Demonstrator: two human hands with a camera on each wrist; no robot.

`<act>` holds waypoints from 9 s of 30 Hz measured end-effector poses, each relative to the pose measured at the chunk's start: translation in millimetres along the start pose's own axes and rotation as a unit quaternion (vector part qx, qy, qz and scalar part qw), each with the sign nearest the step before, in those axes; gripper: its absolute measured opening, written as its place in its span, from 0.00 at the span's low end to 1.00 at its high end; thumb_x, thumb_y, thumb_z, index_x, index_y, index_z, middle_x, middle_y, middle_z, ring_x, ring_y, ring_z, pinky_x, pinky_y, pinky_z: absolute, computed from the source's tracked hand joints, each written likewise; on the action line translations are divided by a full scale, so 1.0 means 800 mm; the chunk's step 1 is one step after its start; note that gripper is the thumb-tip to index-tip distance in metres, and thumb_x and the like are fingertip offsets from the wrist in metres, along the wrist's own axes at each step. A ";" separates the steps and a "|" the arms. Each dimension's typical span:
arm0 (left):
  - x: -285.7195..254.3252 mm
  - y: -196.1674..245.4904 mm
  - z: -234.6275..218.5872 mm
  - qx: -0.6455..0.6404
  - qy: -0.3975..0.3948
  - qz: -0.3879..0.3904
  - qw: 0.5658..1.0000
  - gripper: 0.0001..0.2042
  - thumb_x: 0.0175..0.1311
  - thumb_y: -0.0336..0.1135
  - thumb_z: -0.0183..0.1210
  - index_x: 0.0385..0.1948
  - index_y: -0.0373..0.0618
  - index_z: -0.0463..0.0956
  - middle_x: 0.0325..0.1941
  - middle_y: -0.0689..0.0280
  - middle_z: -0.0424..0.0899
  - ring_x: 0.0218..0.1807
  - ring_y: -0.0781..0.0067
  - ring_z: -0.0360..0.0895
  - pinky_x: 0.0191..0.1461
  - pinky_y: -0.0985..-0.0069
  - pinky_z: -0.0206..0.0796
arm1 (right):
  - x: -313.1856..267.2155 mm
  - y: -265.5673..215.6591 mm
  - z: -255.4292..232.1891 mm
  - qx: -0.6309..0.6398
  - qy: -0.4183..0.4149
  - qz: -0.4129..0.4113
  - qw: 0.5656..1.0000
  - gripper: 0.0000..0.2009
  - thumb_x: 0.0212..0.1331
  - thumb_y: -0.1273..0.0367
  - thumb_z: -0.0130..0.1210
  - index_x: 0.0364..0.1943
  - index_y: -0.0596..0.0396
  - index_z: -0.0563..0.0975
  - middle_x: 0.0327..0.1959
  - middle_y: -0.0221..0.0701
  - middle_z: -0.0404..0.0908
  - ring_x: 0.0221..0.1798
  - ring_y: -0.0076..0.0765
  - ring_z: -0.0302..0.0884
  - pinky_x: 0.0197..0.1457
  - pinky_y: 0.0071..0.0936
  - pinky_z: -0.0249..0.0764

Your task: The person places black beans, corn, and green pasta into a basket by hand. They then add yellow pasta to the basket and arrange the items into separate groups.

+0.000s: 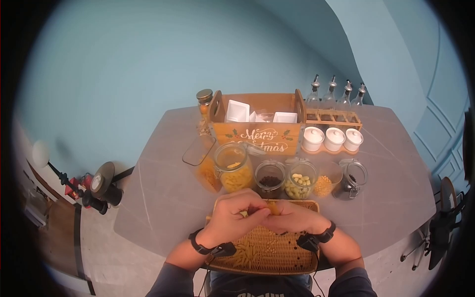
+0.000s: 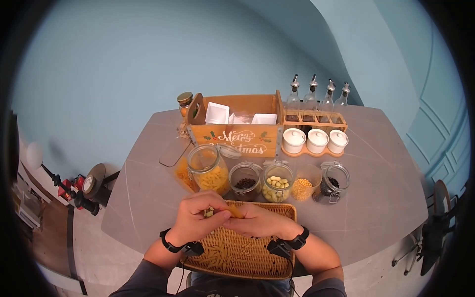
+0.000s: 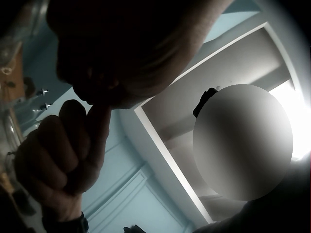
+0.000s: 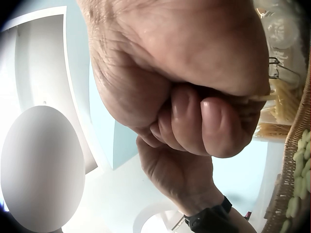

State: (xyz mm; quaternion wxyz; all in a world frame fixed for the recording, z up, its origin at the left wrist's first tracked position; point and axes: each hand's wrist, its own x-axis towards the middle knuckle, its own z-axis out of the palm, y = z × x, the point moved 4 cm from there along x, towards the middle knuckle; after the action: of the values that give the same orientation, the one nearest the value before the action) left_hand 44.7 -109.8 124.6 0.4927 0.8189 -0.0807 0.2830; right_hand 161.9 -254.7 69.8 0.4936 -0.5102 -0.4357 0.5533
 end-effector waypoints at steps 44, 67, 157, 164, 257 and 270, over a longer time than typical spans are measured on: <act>0.019 -0.080 -0.199 0.318 0.274 -0.076 0.905 0.12 0.77 0.37 0.71 0.41 0.33 0.85 0.51 0.62 0.90 0.37 0.77 0.77 0.44 0.75 0.74 | -0.030 0.004 0.013 -0.571 0.171 0.038 0.802 0.10 0.75 0.69 0.59 0.47 0.65 0.78 0.34 0.54 0.87 0.44 0.68 0.89 0.47 0.58 0.82; 0.012 -0.064 -0.212 0.245 0.289 -0.092 0.921 0.12 0.73 0.38 0.73 0.40 0.35 0.89 0.56 0.58 0.91 0.32 0.74 0.76 0.40 0.72 0.73 | 0.012 0.086 0.051 -0.694 0.071 0.102 0.709 0.07 0.66 0.73 0.60 0.38 0.58 0.89 0.37 0.40 0.93 0.41 0.49 0.95 0.42 0.45 0.88; -0.097 -0.183 -0.104 0.158 -0.082 -0.240 0.954 0.14 0.74 0.40 0.70 0.34 0.37 0.85 0.29 0.50 0.88 0.29 0.48 0.84 0.35 0.60 0.74 | -0.016 0.069 -0.046 -0.640 0.119 0.094 0.754 0.08 0.67 0.74 0.61 0.47 0.59 0.83 0.50 0.44 0.86 0.55 0.59 0.87 0.56 0.51 0.82; -0.096 -0.183 -0.105 0.170 -0.083 -0.225 0.956 0.14 0.74 0.41 0.70 0.34 0.37 0.86 0.29 0.48 0.88 0.30 0.42 0.85 0.35 0.57 0.74 | -0.008 0.083 -0.049 -0.651 0.125 0.070 0.745 0.06 0.68 0.74 0.61 0.45 0.59 0.83 0.48 0.44 0.86 0.52 0.59 0.87 0.54 0.51 0.82; -0.031 -0.061 -0.171 -0.017 0.150 -0.131 0.980 0.06 0.78 0.29 0.66 0.49 0.39 0.84 0.37 0.67 0.89 0.34 0.79 0.83 0.40 0.76 0.75 | -0.020 0.076 -0.037 -0.644 0.068 0.109 0.754 0.10 0.67 0.80 0.56 0.50 0.64 0.81 0.44 0.52 0.88 0.53 0.63 0.89 0.54 0.54 0.85; -0.090 -0.182 -0.141 0.069 -0.071 -0.269 0.958 0.07 0.75 0.32 0.71 0.40 0.37 0.87 0.30 0.73 0.84 0.33 0.84 0.74 0.37 0.77 0.68 | -0.015 0.087 -0.048 -0.618 0.055 0.142 0.771 0.10 0.65 0.79 0.56 0.48 0.63 0.84 0.41 0.53 0.89 0.51 0.64 0.89 0.52 0.56 0.84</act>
State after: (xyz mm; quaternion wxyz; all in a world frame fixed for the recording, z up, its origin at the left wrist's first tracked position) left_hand 1.5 48.9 14.8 0.4862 0.8602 0.1277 0.0862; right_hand 192.7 -276.6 -0.8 0.0104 -0.7909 -0.5786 0.1991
